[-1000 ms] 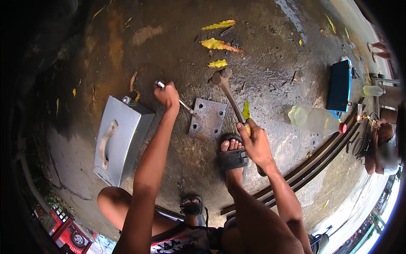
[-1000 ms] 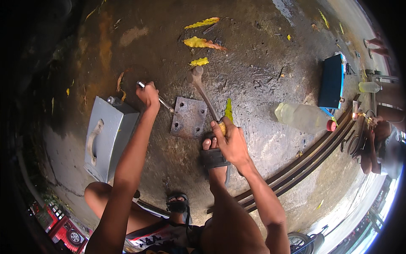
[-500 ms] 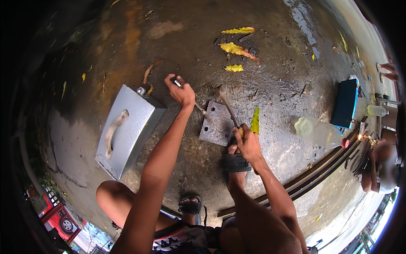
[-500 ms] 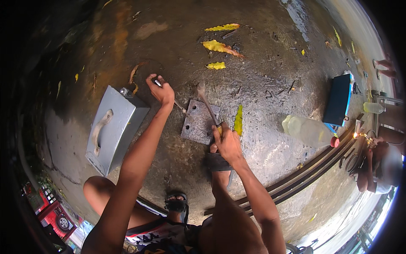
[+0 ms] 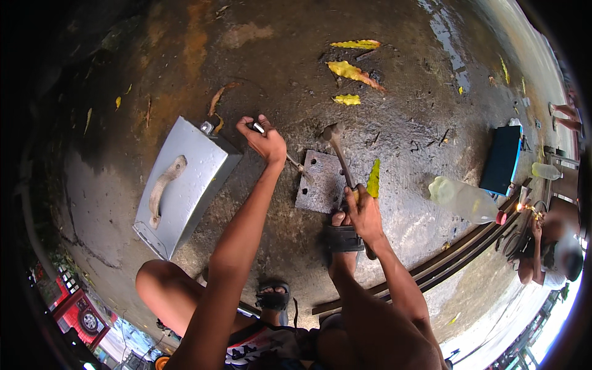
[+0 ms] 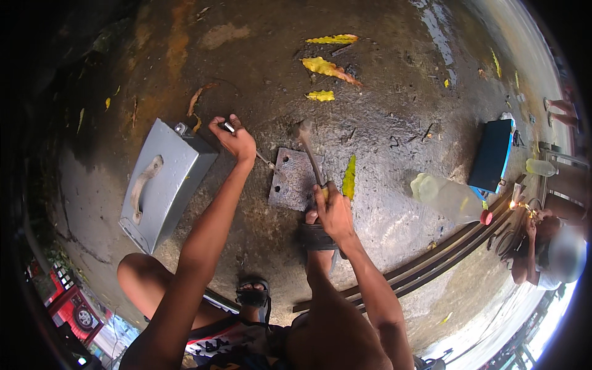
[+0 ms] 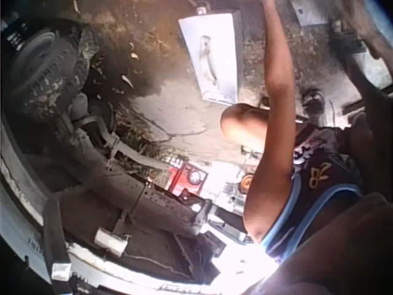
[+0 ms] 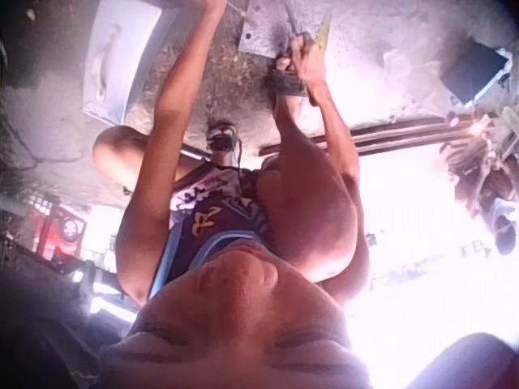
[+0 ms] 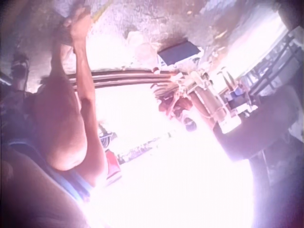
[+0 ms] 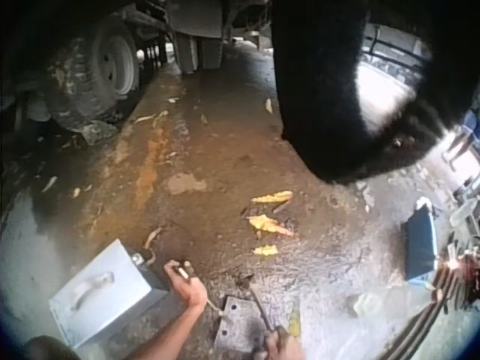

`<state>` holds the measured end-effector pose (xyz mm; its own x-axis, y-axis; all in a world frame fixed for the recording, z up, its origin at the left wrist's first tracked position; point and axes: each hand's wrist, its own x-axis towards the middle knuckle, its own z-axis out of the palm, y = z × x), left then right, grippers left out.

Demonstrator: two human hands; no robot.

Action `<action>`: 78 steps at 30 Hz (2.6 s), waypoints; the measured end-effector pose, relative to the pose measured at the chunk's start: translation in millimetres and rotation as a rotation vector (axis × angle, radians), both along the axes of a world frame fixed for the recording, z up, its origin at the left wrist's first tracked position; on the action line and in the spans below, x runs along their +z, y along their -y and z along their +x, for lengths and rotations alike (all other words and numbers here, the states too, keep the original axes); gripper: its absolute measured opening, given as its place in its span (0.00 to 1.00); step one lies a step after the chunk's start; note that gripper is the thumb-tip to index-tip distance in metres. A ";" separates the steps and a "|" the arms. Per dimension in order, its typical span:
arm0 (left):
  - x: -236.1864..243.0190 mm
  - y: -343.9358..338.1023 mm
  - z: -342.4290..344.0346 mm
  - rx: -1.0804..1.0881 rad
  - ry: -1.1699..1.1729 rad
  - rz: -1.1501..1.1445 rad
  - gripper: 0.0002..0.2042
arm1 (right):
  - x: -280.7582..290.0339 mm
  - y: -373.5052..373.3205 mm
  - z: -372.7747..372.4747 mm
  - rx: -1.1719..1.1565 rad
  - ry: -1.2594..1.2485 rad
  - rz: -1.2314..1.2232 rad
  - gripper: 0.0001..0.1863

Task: The person sits on the ground and uses a hammer and a metal punch to repeatedly strike a square metal plate. They adjust the plate's position and the punch's alignment multiple times while striking it. Another person is visible in the background welding nearby.

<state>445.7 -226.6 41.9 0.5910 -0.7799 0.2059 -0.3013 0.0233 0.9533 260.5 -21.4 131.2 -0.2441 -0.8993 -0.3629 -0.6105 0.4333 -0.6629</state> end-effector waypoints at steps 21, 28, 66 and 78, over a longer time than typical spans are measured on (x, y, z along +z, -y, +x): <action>-14.6 1.2 21.2 -0.084 -0.164 0.012 0.14 | 38.1 -71.0 2.8 -0.304 0.158 0.002 0.26; -13.4 -7.5 15.5 -0.122 -0.202 0.041 0.14 | 27.7 -59.6 4.4 -0.393 0.204 -0.013 0.24; 3.4 -15.8 14.3 -0.088 -0.408 0.066 0.15 | 30.9 -11.9 63.8 -0.673 1.056 -0.214 0.26; 4.8 -14.1 14.2 -0.117 -0.426 0.053 0.15 | 38.7 -9.9 29.2 -0.724 1.182 0.132 0.26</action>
<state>459.9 -212.5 46.8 0.5215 -0.8496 -0.0794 0.1205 -0.0188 0.9925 289.7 -11.5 170.0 -0.1285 -0.6494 -0.7495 0.6609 0.5074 -0.5530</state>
